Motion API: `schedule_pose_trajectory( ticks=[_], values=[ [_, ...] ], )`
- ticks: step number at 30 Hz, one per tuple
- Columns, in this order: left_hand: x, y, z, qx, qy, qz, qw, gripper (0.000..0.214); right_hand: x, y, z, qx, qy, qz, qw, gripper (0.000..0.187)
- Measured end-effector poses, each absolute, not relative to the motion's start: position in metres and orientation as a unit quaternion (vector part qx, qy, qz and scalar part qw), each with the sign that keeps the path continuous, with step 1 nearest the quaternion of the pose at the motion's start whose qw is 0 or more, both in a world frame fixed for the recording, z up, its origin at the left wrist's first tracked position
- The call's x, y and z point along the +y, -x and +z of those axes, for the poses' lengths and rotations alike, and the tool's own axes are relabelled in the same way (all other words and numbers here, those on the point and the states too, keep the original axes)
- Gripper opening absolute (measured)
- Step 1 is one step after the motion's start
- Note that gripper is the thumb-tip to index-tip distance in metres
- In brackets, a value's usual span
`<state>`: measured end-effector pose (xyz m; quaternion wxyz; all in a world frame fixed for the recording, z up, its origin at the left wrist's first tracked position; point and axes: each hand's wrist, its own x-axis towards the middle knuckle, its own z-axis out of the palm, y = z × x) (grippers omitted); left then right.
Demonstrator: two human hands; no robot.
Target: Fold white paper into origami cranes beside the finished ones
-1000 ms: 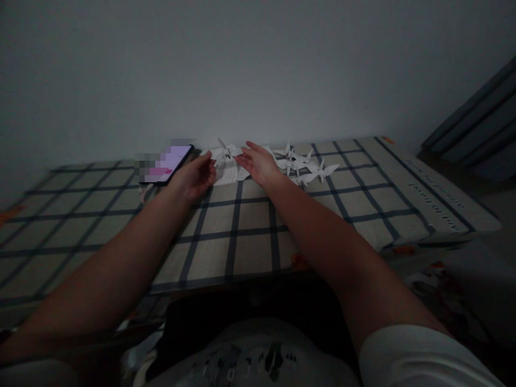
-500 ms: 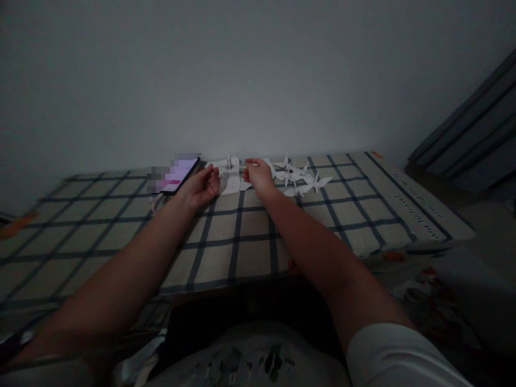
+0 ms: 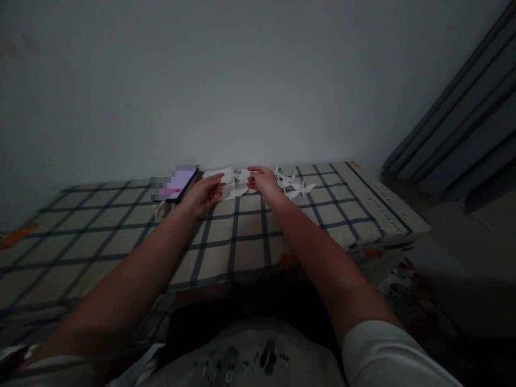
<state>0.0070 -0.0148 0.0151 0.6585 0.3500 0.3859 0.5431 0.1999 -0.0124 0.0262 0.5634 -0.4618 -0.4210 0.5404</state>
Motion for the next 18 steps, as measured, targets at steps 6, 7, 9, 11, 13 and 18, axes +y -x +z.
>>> schedule_pose_trajectory(
  ticks=[6,7,9,11,13,18],
  values=[
    [-0.029,-0.024,0.011,0.448,-0.431,0.459,0.634,0.016,-0.041,-0.228,0.027,-0.405,0.474,0.497,0.603,0.018],
    [-0.031,-0.028,0.01,0.452,-0.434,0.45,0.637,0.018,-0.046,-0.232,0.026,-0.401,0.472,0.499,0.605,0.016],
    [-0.037,-0.038,0.009,0.454,-0.43,0.438,0.646,0.019,-0.055,-0.241,0.023,-0.396,0.459,0.522,0.599,0.01],
    [-0.045,-0.049,0.009,0.447,-0.433,0.438,0.649,0.017,-0.065,-0.251,0.017,-0.386,0.441,0.559,0.587,0.017],
    [-0.052,-0.063,0.009,0.432,-0.431,0.448,0.654,0.014,-0.074,-0.263,0.012,-0.372,0.436,0.569,0.589,0.021],
    [-0.067,-0.106,0.008,0.415,-0.409,0.448,0.678,0.017,-0.09,-0.299,0.001,-0.288,0.449,0.581,0.615,0.021]
  ],
)
